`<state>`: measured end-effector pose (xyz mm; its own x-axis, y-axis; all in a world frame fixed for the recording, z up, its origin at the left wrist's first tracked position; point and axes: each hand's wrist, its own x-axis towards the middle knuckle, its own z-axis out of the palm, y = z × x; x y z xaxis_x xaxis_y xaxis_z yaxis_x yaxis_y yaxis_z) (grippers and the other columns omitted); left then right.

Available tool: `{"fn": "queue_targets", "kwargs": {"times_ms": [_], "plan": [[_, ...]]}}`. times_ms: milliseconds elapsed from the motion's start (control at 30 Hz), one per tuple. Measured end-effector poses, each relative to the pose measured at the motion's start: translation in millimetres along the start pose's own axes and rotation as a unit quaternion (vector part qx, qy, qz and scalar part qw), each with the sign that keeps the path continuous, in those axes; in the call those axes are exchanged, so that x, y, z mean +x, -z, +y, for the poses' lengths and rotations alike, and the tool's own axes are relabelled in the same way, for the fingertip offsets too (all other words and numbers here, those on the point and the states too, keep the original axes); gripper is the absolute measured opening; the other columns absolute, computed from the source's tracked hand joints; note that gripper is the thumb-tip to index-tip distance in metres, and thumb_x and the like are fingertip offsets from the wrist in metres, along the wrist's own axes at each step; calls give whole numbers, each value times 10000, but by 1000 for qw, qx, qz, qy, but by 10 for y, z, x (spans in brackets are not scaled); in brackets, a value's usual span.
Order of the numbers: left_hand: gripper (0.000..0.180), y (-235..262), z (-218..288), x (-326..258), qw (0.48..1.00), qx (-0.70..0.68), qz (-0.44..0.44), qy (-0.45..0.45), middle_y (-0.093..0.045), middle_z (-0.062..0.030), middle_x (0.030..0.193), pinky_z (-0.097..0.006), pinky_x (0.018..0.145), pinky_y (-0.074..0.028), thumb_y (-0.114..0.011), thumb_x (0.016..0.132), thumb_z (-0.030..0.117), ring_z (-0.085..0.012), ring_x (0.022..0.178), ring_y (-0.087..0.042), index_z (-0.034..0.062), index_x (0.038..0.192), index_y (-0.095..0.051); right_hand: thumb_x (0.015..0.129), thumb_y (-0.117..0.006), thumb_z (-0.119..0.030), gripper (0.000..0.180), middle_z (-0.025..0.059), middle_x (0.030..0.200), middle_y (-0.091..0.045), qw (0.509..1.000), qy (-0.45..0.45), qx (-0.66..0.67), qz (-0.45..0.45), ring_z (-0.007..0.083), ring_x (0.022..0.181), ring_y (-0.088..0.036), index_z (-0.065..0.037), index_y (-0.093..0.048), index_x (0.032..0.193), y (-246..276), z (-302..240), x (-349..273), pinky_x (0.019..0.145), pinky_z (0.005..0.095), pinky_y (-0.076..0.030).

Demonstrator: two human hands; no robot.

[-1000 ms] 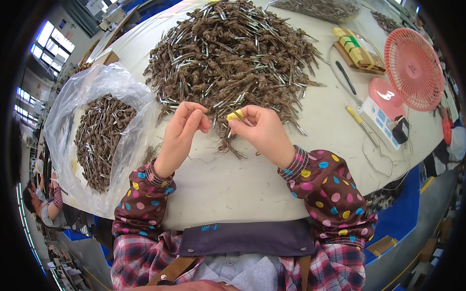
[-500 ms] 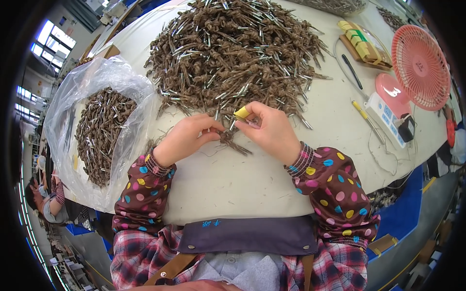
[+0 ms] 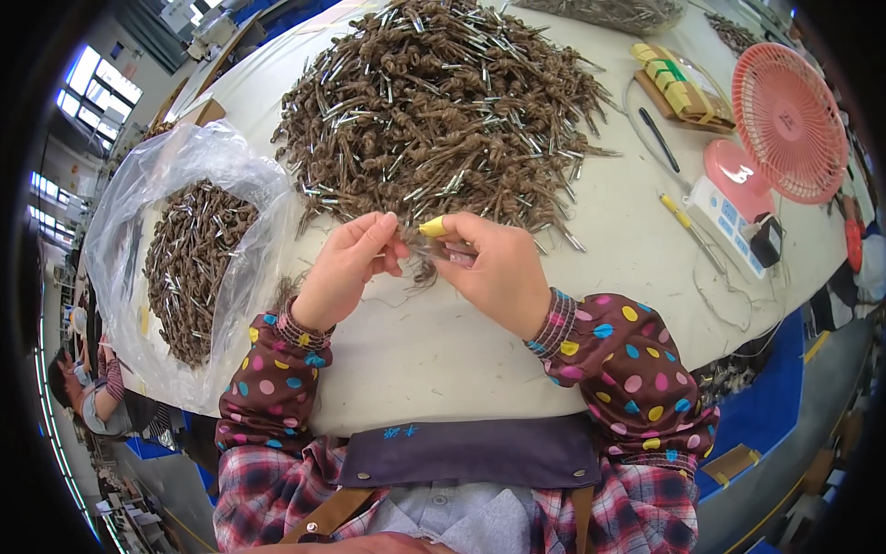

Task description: Assembling leather tassels or hardware components in a workshop.

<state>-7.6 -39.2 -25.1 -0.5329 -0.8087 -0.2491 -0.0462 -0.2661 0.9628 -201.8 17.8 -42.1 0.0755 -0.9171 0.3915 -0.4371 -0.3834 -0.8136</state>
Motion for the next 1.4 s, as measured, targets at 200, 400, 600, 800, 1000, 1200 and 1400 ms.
{"fn": "queue_targets", "kwargs": {"times_ms": [200,400,600,800,1000,1200,1400], "plan": [[372,-105,-103,24,945,209,100,-232,-596,-88,1067,-273,844,-450,-539,951,224,-135,931,-571,4,1240,-461,839,-669,-107,252,40,894,-677,919,-226,324,2,68,787,-609,36,-622,1041,27,61,91,712,187,-467],[399,-118,-93,31,928,273,109,-228,-663,-80,983,-341,840,-488,-671,842,138,-184,864,-627,29,1195,-521,875,-646,-176,227,14,835,-664,883,-301,359,2,3,615,-494,0,-631,1019,84,-36,96,524,158,-354],[250,17,-84,98,648,546,175,-502,-637,-36,803,-377,831,-516,-728,726,18,-214,773,-612,71,960,-660,895,-610,-195,158,-20,835,-647,786,-430,438,-73,-13,439,-273,-98,-598,1019,118,56,101,371,169,-183],[165,30,-30,99,632,554,155,-519,-639,-48,856,-367,800,-524,-686,770,0,-234,782,-620,42,913,-615,909,-589,-192,154,-68,760,-597,748,-461,471,-81,-10,424,-242,-74,-604,1006,115,-33,113,369,166,-170],[156,1,-156,113,780,417,116,-452,-621,-90,898,-308,661,-509,-624,808,-36,-258,793,-616,18,930,-544,917,-574,-185,160,-104,661,-494,756,-441,462,-144,-14,426,-234,-36,-607,964,124,-8,106,361,166,-174],[181,38,-147,84,796,402,70,-447,-600,-109,895,-327,662,-497,-636,797,-31,-275,786,-602,17,935,-529,924,-562,-195,223,-42,752,-576,759,-399,470,-208,0,467,-341,-35,-565,1079,88,54,104,400,150,-261],[212,51,-104,96,747,442,92,-488,-600,-110,862,-317,618,-482,-615,778,-103,-261,753,-584,12,926,-516,887,-596,-407,378,94,801,-619,995,-84,-46,-39,238,670,-623,-41,-529,954,210,-71,146,553,295,-459]]}}
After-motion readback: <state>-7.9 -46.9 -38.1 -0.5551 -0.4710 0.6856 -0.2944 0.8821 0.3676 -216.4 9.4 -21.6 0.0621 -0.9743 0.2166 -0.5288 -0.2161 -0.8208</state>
